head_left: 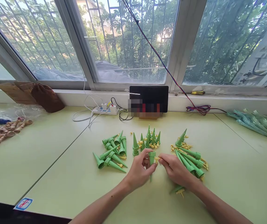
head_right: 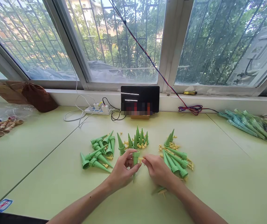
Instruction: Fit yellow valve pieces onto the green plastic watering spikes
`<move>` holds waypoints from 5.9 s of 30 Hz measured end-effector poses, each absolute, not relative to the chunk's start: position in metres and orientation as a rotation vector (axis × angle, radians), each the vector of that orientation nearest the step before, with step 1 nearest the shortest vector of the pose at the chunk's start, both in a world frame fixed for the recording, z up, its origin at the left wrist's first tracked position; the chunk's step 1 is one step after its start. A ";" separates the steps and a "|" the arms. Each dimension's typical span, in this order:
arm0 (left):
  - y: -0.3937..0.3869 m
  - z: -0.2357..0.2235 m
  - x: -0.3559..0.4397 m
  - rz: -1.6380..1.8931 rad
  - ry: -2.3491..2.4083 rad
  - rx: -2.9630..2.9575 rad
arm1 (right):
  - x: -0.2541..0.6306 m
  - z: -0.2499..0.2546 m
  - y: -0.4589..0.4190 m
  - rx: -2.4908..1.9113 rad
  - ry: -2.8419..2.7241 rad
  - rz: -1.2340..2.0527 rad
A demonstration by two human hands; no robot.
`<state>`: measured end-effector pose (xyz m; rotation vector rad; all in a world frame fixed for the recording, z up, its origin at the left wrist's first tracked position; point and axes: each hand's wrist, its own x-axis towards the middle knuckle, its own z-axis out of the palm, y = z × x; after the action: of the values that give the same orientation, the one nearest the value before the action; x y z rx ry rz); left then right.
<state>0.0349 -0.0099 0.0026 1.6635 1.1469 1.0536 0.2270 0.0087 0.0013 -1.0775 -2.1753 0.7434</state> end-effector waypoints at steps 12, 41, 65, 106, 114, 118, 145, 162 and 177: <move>-0.009 0.003 0.034 1.048 1.137 1.663 | 0.228 0.001 0.009 -1.076 -2.165 0.792; -0.004 0.004 0.033 0.898 1.317 1.809 | 0.227 0.001 0.009 -1.128 -2.114 0.427; -0.004 0.005 0.031 0.936 1.432 1.874 | 0.227 -0.004 0.010 -1.130 -2.229 0.389; -0.006 0.003 0.030 1.223 1.381 1.992 | 0.211 0.000 -0.013 -0.908 -2.745 0.136; -0.004 -0.002 0.031 1.276 1.328 2.027 | 0.215 -0.009 -0.008 -0.918 -2.741 0.080; -0.004 -0.002 0.032 1.307 1.320 2.028 | 0.216 -0.009 -0.006 -0.839 -2.685 0.012; 0.002 -0.011 0.036 1.334 1.294 2.052 | 0.180 0.080 0.075 -1.003 -1.958 0.213; -0.005 -0.007 0.039 1.255 1.208 2.152 | 0.182 0.054 0.077 -1.110 -2.055 0.304; -0.007 -0.006 0.039 1.089 1.196 2.190 | 0.253 0.056 0.056 -1.425 -2.209 0.300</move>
<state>0.0388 -0.0069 -0.0060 2.1897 1.1962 1.0892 0.2531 0.0561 0.0560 -1.4245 -2.2088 0.2996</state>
